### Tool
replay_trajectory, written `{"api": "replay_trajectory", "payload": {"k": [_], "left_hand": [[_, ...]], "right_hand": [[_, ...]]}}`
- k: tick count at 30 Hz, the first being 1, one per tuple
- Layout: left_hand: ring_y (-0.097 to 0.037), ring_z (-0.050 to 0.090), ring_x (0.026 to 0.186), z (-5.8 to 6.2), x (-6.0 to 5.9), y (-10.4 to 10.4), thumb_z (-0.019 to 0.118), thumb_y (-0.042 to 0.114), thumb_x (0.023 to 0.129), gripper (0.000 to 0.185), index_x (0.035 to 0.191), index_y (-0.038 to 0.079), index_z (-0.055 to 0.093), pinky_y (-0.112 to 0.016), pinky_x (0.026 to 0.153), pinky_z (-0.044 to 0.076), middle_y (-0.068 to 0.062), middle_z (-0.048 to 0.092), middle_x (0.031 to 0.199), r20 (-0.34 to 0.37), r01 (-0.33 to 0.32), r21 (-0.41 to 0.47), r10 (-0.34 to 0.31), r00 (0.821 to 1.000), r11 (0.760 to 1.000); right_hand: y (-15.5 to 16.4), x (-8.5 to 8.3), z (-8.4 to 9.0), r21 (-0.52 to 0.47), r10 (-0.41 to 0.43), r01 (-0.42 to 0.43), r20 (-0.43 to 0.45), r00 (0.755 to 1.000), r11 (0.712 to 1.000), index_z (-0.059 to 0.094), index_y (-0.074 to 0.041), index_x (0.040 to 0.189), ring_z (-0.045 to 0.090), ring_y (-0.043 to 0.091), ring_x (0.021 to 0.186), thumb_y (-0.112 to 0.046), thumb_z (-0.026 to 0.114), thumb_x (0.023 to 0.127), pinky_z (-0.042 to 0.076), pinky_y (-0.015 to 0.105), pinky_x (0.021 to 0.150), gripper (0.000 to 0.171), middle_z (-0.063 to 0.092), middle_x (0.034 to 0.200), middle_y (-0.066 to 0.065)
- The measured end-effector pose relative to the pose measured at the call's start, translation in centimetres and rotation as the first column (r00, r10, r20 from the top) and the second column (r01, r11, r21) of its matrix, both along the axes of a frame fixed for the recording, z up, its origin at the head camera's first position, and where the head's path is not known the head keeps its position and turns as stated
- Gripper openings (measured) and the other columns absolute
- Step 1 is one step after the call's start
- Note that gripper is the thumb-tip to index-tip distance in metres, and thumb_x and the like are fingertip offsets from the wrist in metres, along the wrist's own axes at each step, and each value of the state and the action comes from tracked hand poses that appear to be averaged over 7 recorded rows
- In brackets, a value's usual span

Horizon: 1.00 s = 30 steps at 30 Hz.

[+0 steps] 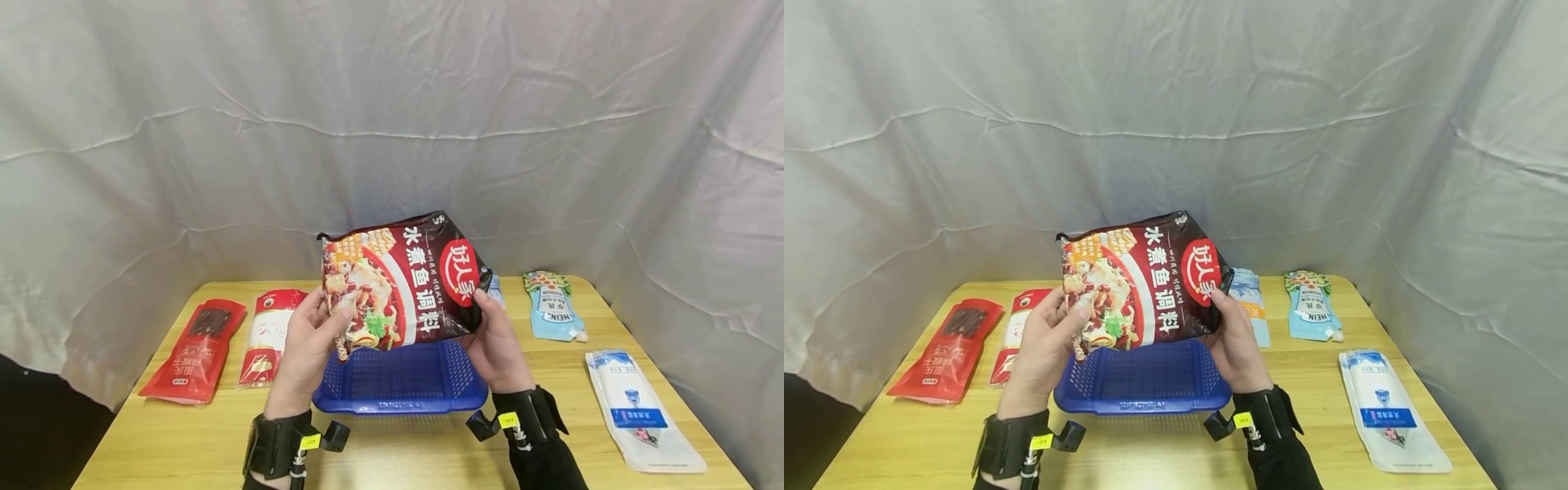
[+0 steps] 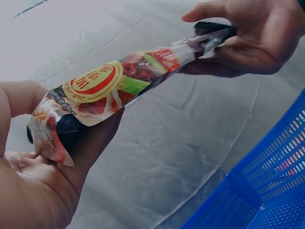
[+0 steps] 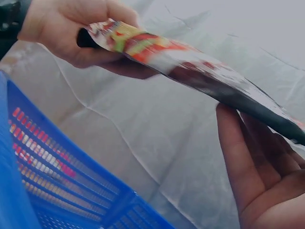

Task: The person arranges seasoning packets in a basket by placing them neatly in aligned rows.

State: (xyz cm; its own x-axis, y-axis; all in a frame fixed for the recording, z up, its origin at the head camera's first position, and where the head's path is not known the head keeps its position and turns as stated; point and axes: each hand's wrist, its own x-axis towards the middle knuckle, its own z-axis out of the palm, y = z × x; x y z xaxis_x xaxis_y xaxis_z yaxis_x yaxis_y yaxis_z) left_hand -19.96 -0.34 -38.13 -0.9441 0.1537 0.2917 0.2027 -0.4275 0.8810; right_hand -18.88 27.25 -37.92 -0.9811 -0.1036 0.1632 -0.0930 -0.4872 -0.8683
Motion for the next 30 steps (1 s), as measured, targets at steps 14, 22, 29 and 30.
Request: {"api": "replay_trajectory", "payload": {"k": [14, 22, 29, 30], "left_hand": [[-0.017, 0.072, 0.102, -0.1, 0.2, 1.2, 0.054, -0.003, 0.101, 0.045, 0.142, -0.004, 0.038, -0.033, 0.085, 0.062, -0.009, 0.065, 0.123, 0.022, 0.008, 0.015, -0.009, 1.0, 1.0], [-0.018, 0.071, 0.103, -0.3, 0.1, 1.4, 0.054, -0.003, 0.101, 0.046, 0.143, -0.007, 0.036, -0.032, 0.085, 0.062, -0.009, 0.066, 0.123, -0.001, 0.025, -0.001, -0.025, 1.0, 1.0], [-0.018, 0.068, 0.113, -0.3, 0.0, 1.3, 0.055, -0.004, 0.1, 0.052, 0.148, -0.005, 0.035, -0.033, 0.092, 0.06, -0.015, 0.062, 0.133, 0.0, 0.053, -0.021, -0.053, 0.999, 0.998], [-0.018, 0.068, 0.114, -0.3, 0.0, 1.3, 0.055, -0.004, 0.1, 0.053, 0.149, -0.006, 0.035, -0.033, 0.092, 0.06, -0.015, 0.061, 0.134, -0.001, 0.056, -0.025, -0.056, 0.998, 0.998]], "right_hand": [[-1.9, 0.3, -0.3, -0.016, -0.03, 0.032, 0.112, 0.993, 0.999, 0.037, -0.015, 0.152, 0.068, 0.022, 0.12, -0.01, 0.059, 0.105, 0.057, 0.037, 0.099, 0.053, 0.059, 0.138, 0.008], [-1.9, 0.1, -0.2, 0.01, -0.097, 0.097, 0.135, 0.986, 0.995, 0.039, -0.015, 0.151, 0.068, 0.024, 0.121, -0.001, 0.061, 0.102, 0.057, 0.039, 0.1, 0.055, 0.058, 0.139, 0.01], [-1.6, 0.1, -0.2, 0.014, -0.117, 0.116, 0.115, 0.986, 0.993, 0.041, -0.014, 0.149, 0.068, 0.022, 0.119, 0.002, 0.059, 0.101, 0.057, 0.037, 0.1, 0.054, 0.06, 0.136, 0.007], [-1.5, 0.1, -0.1, 0.013, -0.117, 0.116, 0.112, 0.987, 0.993, 0.04, -0.014, 0.149, 0.068, 0.022, 0.119, 0.003, 0.059, 0.101, 0.057, 0.036, 0.099, 0.054, 0.06, 0.136, 0.007]]}}
